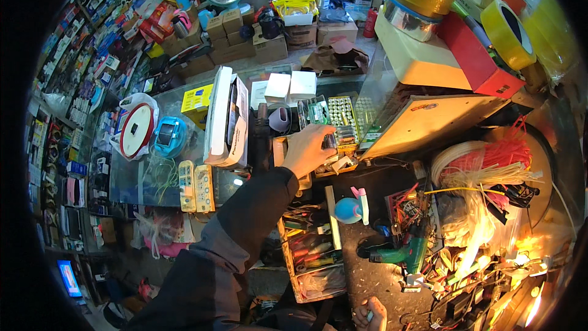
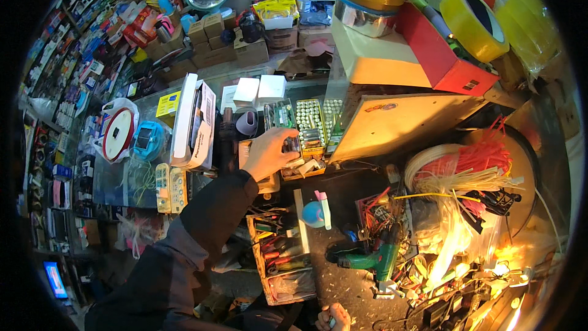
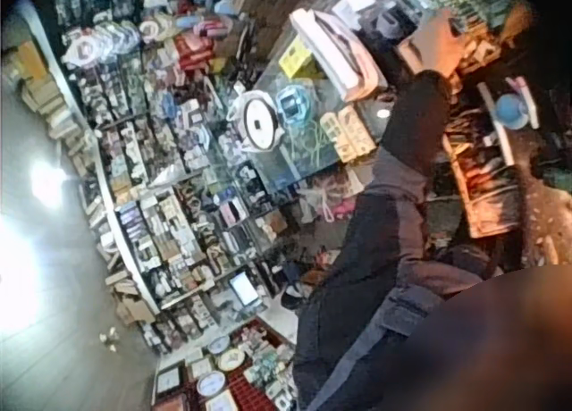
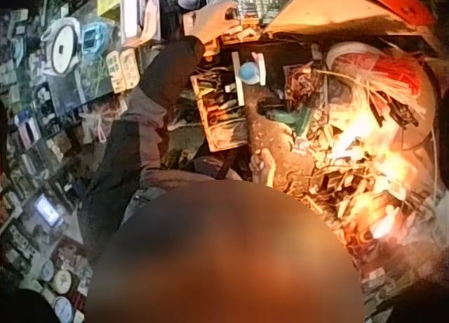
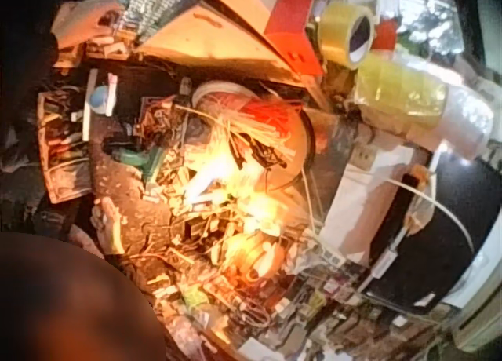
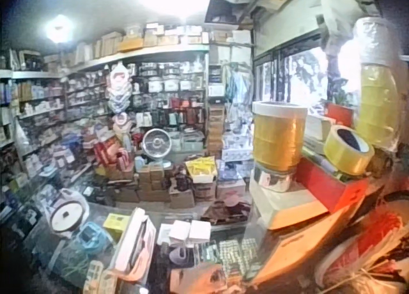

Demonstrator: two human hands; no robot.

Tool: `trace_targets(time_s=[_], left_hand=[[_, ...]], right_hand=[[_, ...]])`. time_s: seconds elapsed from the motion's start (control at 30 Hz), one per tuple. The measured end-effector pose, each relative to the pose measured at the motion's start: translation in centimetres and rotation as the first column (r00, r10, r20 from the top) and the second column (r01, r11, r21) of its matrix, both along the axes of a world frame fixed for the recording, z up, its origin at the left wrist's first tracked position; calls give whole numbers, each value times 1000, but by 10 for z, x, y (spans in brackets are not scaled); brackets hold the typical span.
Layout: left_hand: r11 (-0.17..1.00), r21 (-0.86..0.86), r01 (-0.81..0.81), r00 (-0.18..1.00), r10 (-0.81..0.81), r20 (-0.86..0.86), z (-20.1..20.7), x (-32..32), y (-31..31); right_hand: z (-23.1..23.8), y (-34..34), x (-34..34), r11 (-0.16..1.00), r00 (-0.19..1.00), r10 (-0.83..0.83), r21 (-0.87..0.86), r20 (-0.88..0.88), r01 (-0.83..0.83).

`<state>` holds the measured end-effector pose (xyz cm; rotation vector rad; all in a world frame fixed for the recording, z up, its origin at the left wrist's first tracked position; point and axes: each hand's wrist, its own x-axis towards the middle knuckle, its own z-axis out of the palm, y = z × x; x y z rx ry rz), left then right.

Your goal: The person removes a small black component from a white circular object, then uses a multimeter and soldering iron to test and solder wires on a cluttered workbench. The person repeatedly picks up and places small components and tools while working on the electronics.

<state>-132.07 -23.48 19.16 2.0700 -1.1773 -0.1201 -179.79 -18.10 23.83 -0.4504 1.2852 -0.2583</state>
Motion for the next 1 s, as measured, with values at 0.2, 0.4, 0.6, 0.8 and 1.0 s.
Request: trace_targets(time_s=[0.2,0.4,0.6,0.8,1.0], left_hand=[[996,-91,-21,998,25,49,-5,16,-4],[994,-91,-55,989,67,134,4,16,2],[985,166,-52,993,34,111,9,-6,-2],[972,234,7,995,-31,100,9,-6,-4],[993,108,-38,999,41,-19,0,-13,-3]], right_hand=[[2,-1,-2,1000,1000,-5,19,1,5],[8,0,-3,1000,1000,-15,26,6,15],[14,-1,-5,999,1000,-2,34,17,1],[11,3,-16,999,999,25,-32,33,-24],[6,8,-29,999,999,-7,-32,52,8]])
